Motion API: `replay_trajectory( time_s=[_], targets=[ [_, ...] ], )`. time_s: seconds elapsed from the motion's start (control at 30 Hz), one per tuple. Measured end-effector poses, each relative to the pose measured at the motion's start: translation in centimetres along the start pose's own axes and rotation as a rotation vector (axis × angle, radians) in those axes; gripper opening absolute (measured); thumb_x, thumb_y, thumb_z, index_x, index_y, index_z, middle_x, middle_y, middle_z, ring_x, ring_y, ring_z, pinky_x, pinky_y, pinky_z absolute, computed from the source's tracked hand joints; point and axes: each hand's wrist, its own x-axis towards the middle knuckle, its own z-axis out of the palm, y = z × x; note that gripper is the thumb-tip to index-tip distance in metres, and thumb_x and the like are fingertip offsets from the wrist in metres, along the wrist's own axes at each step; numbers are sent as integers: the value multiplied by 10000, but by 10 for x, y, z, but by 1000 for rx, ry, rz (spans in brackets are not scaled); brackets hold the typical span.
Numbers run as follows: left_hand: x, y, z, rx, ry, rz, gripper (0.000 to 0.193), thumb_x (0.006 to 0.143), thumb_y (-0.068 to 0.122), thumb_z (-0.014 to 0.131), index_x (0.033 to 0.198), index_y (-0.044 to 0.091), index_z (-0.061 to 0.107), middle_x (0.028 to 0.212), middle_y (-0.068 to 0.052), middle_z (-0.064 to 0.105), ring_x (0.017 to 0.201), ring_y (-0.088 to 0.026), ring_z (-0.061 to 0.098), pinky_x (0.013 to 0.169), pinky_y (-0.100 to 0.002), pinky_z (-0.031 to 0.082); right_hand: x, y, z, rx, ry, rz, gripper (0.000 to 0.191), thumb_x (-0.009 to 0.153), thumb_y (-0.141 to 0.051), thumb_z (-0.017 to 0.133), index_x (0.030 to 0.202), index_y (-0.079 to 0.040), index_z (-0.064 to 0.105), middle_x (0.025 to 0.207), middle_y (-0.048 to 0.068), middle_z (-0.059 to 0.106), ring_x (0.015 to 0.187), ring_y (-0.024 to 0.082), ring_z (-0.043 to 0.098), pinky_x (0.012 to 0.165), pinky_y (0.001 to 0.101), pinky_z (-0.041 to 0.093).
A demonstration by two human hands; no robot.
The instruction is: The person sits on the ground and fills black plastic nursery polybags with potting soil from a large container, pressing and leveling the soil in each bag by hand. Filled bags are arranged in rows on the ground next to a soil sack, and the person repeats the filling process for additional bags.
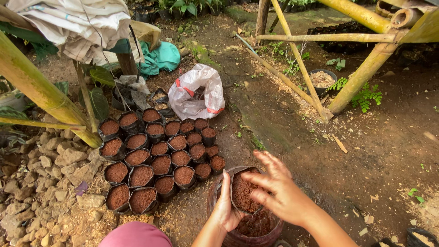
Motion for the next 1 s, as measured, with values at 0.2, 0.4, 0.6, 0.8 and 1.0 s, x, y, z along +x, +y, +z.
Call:
replay_trajectory(
  time_s=[0.2, 0.4, 0.6, 0.8, 1.0],
  targets=[
    [-1, 5, 8, -85, 155, 143, 944, 803, 832, 366, 1450, 162, 513, 1395, -147, 665, 1288, -320, 647, 1092, -569, 497, 1, 5, -15, 34, -57, 696, 368, 851, -479, 675, 864, -116, 732, 698, 47, 745, 633, 196, 724, 631, 358, 559],
    [3, -3, 6, -128, 107, 196, 945, 848, 799, 387, 1432, 72, 538, 1384, -167, 672, 1271, -300, 655, 1078, -486, 522, 3, 2, -4, -32, -175, 734, 385, 881, -474, 701, 818, -94, 703, 549, 119, 550, 513, 223, 522, 552, 409, 415],
    [-1, -1, 10, -80, 158, 171, 901, 869, 781, 346, 1429, 105, 547, 1372, -149, 684, 1267, -289, 667, 1062, -481, 545, 4, 10, -5, 0, -214, 658, 366, 865, -436, 724, 815, -75, 697, 584, 124, 583, 534, 226, 534, 574, 417, 454],
    [-10, 10, 11, 15, -10, 50, 984, 899, 812, 270, 1441, 40, 548, 1368, -220, 663, 1205, -347, 686, 956, -516, 590, 6, 19, -15, -143, -125, 630, 304, 904, -402, 667, 901, -101, 712, 815, 107, 716, 793, 301, 709, 774, 455, 539],
    [-12, 11, 11, -61, -18, -79, 689, 975, 592, 431, 1470, 113, 440, 1468, -230, 582, 1260, -438, 647, 951, -640, 577, 12, 22, -9, -227, -66, 599, 259, 915, -377, 642, 965, -134, 718, 894, 106, 747, 964, 313, 691, 873, 468, 521]
  ],
)
